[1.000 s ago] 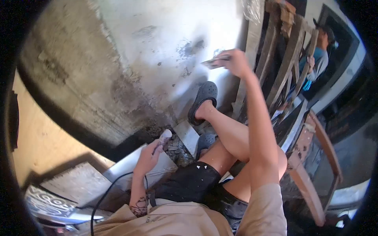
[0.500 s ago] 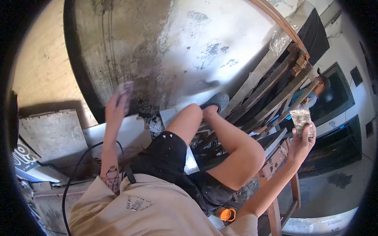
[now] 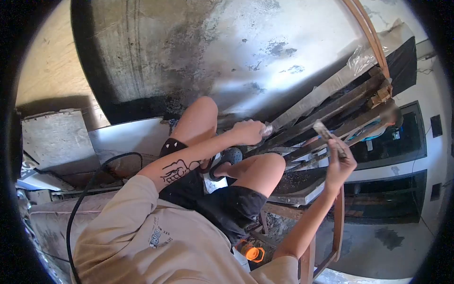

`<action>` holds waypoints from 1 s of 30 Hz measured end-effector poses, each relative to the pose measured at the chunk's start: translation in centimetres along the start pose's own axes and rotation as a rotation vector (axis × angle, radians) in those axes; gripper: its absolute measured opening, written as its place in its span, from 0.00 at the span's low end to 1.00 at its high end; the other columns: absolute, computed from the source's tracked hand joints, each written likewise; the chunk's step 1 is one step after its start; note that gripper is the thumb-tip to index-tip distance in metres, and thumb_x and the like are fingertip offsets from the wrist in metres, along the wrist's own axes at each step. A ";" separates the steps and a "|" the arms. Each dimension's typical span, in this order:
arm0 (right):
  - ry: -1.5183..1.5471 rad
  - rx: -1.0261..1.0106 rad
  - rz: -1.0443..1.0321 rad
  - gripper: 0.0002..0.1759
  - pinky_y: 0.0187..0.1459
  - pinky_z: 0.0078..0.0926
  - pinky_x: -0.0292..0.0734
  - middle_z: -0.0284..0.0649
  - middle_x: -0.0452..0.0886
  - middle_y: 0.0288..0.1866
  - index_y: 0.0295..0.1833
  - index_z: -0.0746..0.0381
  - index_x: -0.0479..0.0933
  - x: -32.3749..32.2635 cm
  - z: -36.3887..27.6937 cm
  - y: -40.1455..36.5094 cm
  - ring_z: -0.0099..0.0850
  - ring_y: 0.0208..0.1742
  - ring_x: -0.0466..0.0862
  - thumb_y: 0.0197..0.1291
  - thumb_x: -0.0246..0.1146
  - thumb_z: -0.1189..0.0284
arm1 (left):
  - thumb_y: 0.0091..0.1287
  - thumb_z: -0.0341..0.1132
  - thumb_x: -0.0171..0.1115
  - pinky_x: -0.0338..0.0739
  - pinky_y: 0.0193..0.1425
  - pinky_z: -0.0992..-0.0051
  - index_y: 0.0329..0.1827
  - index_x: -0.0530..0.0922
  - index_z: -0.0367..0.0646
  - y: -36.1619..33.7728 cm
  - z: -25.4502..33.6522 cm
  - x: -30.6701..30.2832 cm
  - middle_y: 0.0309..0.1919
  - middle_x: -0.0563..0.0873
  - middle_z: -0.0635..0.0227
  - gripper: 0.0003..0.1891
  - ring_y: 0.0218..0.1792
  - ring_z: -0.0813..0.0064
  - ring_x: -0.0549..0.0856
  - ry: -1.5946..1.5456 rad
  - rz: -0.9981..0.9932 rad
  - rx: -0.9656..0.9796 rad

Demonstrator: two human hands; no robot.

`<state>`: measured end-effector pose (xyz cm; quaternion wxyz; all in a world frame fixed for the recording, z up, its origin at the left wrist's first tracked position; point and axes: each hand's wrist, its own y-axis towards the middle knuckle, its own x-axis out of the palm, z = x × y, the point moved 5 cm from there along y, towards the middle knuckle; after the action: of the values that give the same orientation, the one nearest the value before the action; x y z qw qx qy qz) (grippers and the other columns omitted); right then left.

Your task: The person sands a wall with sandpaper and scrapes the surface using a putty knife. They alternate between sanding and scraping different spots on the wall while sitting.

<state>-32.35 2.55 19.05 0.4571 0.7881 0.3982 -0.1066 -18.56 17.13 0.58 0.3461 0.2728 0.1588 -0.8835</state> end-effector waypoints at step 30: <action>-0.114 -0.321 -0.222 0.12 0.35 0.22 0.78 0.38 0.85 0.34 0.38 0.60 0.84 30.0 4.0 12.6 0.27 0.33 0.86 0.46 0.65 0.84 | 0.55 0.39 0.64 0.69 0.57 0.47 0.53 0.80 0.48 11.1 -8.9 9.8 0.49 0.81 0.67 0.20 0.51 0.64 0.79 0.792 -0.728 -0.117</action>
<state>-2.62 11.92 8.86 0.5841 0.6492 0.4679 -0.1359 -13.50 8.32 -13.36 -0.0540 0.4925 0.4103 -0.7656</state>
